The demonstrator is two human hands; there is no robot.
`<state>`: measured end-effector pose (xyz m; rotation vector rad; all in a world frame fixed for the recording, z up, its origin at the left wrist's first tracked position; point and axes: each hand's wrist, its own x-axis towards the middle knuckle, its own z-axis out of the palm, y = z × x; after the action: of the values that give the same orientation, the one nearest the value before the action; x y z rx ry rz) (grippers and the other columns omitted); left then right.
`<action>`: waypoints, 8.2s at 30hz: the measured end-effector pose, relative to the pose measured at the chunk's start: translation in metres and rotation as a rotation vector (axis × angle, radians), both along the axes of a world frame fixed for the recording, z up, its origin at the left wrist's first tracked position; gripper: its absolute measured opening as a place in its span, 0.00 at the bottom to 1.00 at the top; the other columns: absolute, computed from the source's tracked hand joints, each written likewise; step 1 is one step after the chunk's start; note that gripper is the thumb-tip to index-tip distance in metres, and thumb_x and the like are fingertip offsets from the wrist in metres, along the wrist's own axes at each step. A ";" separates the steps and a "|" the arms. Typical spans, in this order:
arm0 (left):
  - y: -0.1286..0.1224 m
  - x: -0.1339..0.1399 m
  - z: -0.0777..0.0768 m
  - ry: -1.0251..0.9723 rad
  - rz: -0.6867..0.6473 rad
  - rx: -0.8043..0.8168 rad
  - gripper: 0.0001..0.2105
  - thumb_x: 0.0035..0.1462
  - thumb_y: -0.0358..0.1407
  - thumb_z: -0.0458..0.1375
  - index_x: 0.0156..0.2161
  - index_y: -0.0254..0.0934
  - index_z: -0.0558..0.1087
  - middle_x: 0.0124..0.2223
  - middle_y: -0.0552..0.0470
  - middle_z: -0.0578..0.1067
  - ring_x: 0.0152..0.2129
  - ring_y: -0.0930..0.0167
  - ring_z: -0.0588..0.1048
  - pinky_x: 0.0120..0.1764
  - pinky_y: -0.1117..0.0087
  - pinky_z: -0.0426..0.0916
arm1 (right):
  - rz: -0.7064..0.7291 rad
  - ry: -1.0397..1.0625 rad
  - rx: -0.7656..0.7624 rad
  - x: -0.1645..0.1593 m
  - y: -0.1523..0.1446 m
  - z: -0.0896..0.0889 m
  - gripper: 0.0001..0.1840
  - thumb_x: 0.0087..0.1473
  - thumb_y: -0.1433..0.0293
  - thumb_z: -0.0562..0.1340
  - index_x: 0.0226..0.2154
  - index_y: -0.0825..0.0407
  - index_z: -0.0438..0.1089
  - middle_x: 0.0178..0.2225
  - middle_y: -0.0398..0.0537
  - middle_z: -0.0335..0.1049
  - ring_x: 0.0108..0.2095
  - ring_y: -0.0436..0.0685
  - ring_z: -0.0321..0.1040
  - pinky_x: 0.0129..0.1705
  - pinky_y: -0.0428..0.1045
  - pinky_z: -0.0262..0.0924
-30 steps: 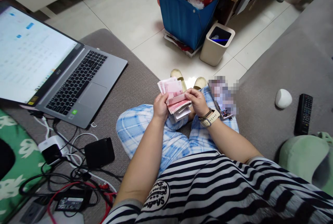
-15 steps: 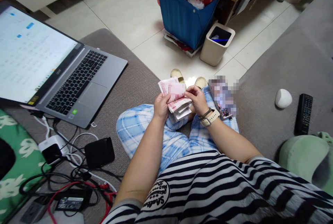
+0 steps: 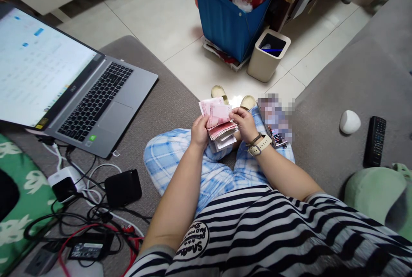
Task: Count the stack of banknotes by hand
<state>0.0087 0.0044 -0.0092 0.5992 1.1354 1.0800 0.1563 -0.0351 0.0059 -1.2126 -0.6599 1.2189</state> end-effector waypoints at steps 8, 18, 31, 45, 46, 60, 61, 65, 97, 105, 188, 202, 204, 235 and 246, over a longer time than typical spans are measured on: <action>-0.002 -0.003 0.009 0.162 -0.001 0.110 0.07 0.54 0.30 0.59 0.28 0.34 0.78 0.34 0.50 0.80 0.38 0.67 0.75 0.46 0.69 0.69 | 0.013 -0.019 0.006 0.000 0.000 0.000 0.19 0.40 0.55 0.71 0.24 0.50 0.67 0.24 0.39 0.62 0.28 0.51 0.58 0.35 0.48 0.57; -0.002 -0.002 0.013 0.121 0.004 0.102 0.07 0.52 0.32 0.59 0.27 0.36 0.78 0.32 0.51 0.80 0.36 0.67 0.75 0.43 0.69 0.71 | 0.007 -0.001 -0.007 -0.001 -0.001 0.000 0.17 0.38 0.56 0.70 0.24 0.50 0.68 0.24 0.39 0.62 0.28 0.50 0.57 0.34 0.48 0.56; 0.000 0.000 0.000 0.010 0.041 0.019 0.08 0.46 0.39 0.65 0.31 0.37 0.78 0.32 0.52 0.81 0.34 0.65 0.79 0.44 0.65 0.73 | 0.061 -0.048 0.013 0.000 -0.003 -0.002 0.25 0.47 0.44 0.66 0.26 0.50 0.68 0.22 0.41 0.66 0.26 0.52 0.60 0.32 0.49 0.57; -0.004 -0.001 0.002 -0.069 -0.081 0.040 0.15 0.42 0.39 0.70 0.36 0.36 0.77 0.34 0.49 0.82 0.38 0.61 0.81 0.45 0.61 0.74 | -0.023 0.012 0.013 -0.001 -0.001 -0.002 0.22 0.38 0.56 0.74 0.30 0.50 0.67 0.27 0.39 0.65 0.30 0.51 0.62 0.36 0.48 0.60; -0.004 -0.001 0.003 -0.064 -0.088 0.040 0.15 0.41 0.39 0.70 0.36 0.36 0.77 0.33 0.49 0.82 0.37 0.62 0.81 0.44 0.62 0.74 | -0.013 0.008 0.017 -0.001 -0.001 -0.002 0.22 0.38 0.56 0.74 0.30 0.50 0.67 0.28 0.39 0.65 0.30 0.51 0.62 0.37 0.48 0.60; -0.001 -0.001 0.000 -0.067 -0.028 -0.002 0.13 0.42 0.41 0.68 0.32 0.36 0.76 0.30 0.52 0.80 0.30 0.67 0.79 0.40 0.65 0.73 | -0.005 -0.008 0.005 -0.001 -0.002 -0.001 0.17 0.39 0.57 0.71 0.24 0.51 0.68 0.23 0.39 0.64 0.27 0.51 0.59 0.34 0.48 0.58; -0.001 -0.001 -0.001 -0.055 -0.003 0.001 0.12 0.43 0.41 0.68 0.31 0.36 0.76 0.31 0.52 0.80 0.30 0.67 0.78 0.40 0.66 0.73 | -0.005 -0.006 0.003 -0.001 -0.002 -0.001 0.17 0.39 0.57 0.71 0.24 0.51 0.68 0.23 0.39 0.64 0.27 0.51 0.59 0.34 0.48 0.58; 0.001 -0.001 -0.005 0.025 0.060 0.038 0.09 0.48 0.41 0.65 0.29 0.36 0.75 0.31 0.53 0.79 0.32 0.68 0.77 0.41 0.68 0.72 | -0.002 -0.008 0.005 -0.001 -0.001 -0.003 0.17 0.39 0.57 0.71 0.24 0.51 0.68 0.23 0.39 0.64 0.27 0.51 0.59 0.35 0.49 0.58; 0.002 -0.001 -0.010 0.056 0.074 0.075 0.10 0.45 0.41 0.64 0.29 0.36 0.78 0.33 0.52 0.80 0.32 0.69 0.76 0.40 0.68 0.72 | 0.031 -0.021 0.026 -0.001 -0.003 0.000 0.18 0.42 0.56 0.72 0.26 0.51 0.69 0.24 0.40 0.65 0.29 0.52 0.61 0.34 0.49 0.59; 0.001 0.000 -0.005 0.033 0.048 0.044 0.09 0.45 0.40 0.64 0.31 0.36 0.78 0.33 0.51 0.81 0.33 0.67 0.78 0.42 0.66 0.73 | 0.014 -0.031 -0.006 -0.002 -0.002 0.002 0.20 0.42 0.53 0.70 0.26 0.50 0.68 0.22 0.39 0.63 0.25 0.49 0.57 0.30 0.47 0.55; -0.003 -0.003 -0.005 -0.087 -0.113 0.075 0.17 0.40 0.40 0.72 0.36 0.35 0.77 0.34 0.49 0.82 0.35 0.63 0.81 0.45 0.61 0.73 | 0.027 0.029 0.025 -0.003 -0.002 0.000 0.24 0.39 0.52 0.74 0.27 0.51 0.67 0.26 0.40 0.66 0.28 0.51 0.61 0.33 0.48 0.60; 0.002 0.001 -0.007 -0.001 0.095 0.064 0.11 0.44 0.42 0.68 0.28 0.36 0.77 0.32 0.52 0.81 0.33 0.68 0.78 0.43 0.67 0.72 | 0.019 0.034 -0.011 -0.003 -0.002 0.002 0.23 0.37 0.52 0.73 0.25 0.50 0.68 0.25 0.40 0.65 0.28 0.51 0.58 0.33 0.48 0.58; 0.003 0.001 -0.009 0.000 0.113 0.065 0.09 0.45 0.40 0.67 0.28 0.36 0.78 0.32 0.52 0.81 0.34 0.68 0.78 0.43 0.68 0.72 | 0.020 0.029 -0.016 -0.003 -0.002 0.002 0.23 0.37 0.52 0.73 0.25 0.50 0.67 0.25 0.40 0.65 0.28 0.51 0.59 0.33 0.48 0.58; -0.001 0.002 -0.002 -0.068 0.018 0.049 0.12 0.45 0.41 0.68 0.33 0.37 0.79 0.35 0.50 0.82 0.38 0.64 0.80 0.48 0.61 0.73 | 0.055 -0.013 -0.008 -0.001 -0.003 0.000 0.25 0.44 0.45 0.69 0.26 0.50 0.67 0.21 0.39 0.62 0.25 0.51 0.58 0.31 0.48 0.56; -0.004 0.000 0.002 -0.091 -0.087 0.070 0.16 0.43 0.41 0.70 0.37 0.36 0.78 0.38 0.47 0.83 0.36 0.64 0.81 0.48 0.61 0.72 | -0.021 0.001 -0.003 -0.003 -0.002 0.004 0.25 0.35 0.53 0.75 0.29 0.50 0.67 0.27 0.40 0.67 0.30 0.52 0.63 0.35 0.48 0.60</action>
<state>0.0088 0.0002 -0.0073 0.6419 0.9876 1.0650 0.1537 -0.0367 0.0094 -1.2187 -0.6433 1.2035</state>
